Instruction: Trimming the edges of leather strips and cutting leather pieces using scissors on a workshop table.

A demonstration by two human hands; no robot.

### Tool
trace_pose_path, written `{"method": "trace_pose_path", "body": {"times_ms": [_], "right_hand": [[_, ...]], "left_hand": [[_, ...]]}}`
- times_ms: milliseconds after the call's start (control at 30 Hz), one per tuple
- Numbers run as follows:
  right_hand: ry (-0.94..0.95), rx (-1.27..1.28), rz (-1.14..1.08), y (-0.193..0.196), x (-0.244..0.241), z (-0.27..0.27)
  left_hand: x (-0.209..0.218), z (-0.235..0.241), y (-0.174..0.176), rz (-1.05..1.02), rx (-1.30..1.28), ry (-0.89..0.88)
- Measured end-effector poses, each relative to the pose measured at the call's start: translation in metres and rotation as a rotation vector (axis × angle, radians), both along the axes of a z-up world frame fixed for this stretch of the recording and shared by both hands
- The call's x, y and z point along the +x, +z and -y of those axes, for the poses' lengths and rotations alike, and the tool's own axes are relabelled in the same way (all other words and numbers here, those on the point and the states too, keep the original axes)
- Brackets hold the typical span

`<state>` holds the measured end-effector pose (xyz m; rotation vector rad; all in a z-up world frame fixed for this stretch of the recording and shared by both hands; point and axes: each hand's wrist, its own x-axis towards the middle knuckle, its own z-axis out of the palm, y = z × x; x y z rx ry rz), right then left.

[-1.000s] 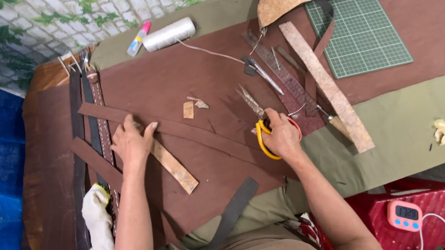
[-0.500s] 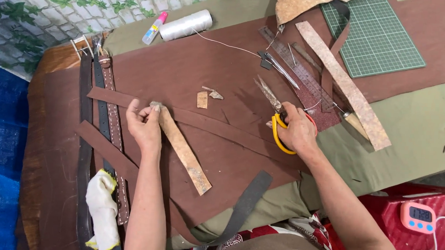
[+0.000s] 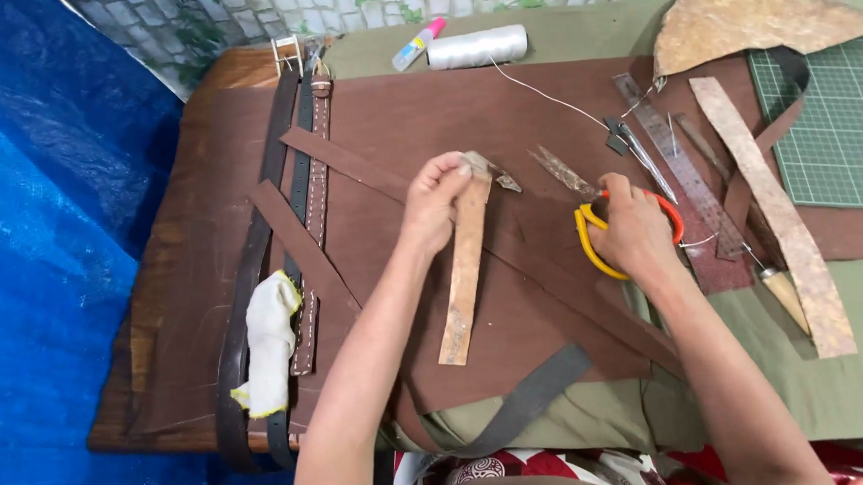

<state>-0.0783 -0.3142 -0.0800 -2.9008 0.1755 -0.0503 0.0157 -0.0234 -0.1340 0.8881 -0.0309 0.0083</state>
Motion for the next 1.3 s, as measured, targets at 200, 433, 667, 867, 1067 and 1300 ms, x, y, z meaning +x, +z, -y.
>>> {"method": "trace_pose_path", "body": {"times_ms": [200,433,667,867,1067,1300], "right_hand": [[0.156,-0.314,-0.059,0.039,0.008,-0.003],[0.134,0.911,-0.154,0.085,0.010,-0.073],[0.109,1.439,-0.225,0.027,0.032,-0.091],[0.138,1.518,-0.100,0.033,0.032,-0.090],[0.176,1.309,0.081,0.020,0.035,-0.091],[0.146,1.141,0.225,0.016,0.031,-0.096]], "left_hand": [[-0.025,0.010,-0.005,0.013,-0.013,-0.089],[-0.049,0.024,0.024,0.106,-0.006,-0.181],[-0.062,0.020,0.049,0.152,0.186,-0.146],[-0.061,0.024,0.046,0.191,0.343,-0.107],[-0.061,0.028,0.032,0.120,0.367,-0.088],[-0.059,0.028,0.034,0.085,0.450,-0.062]]}}
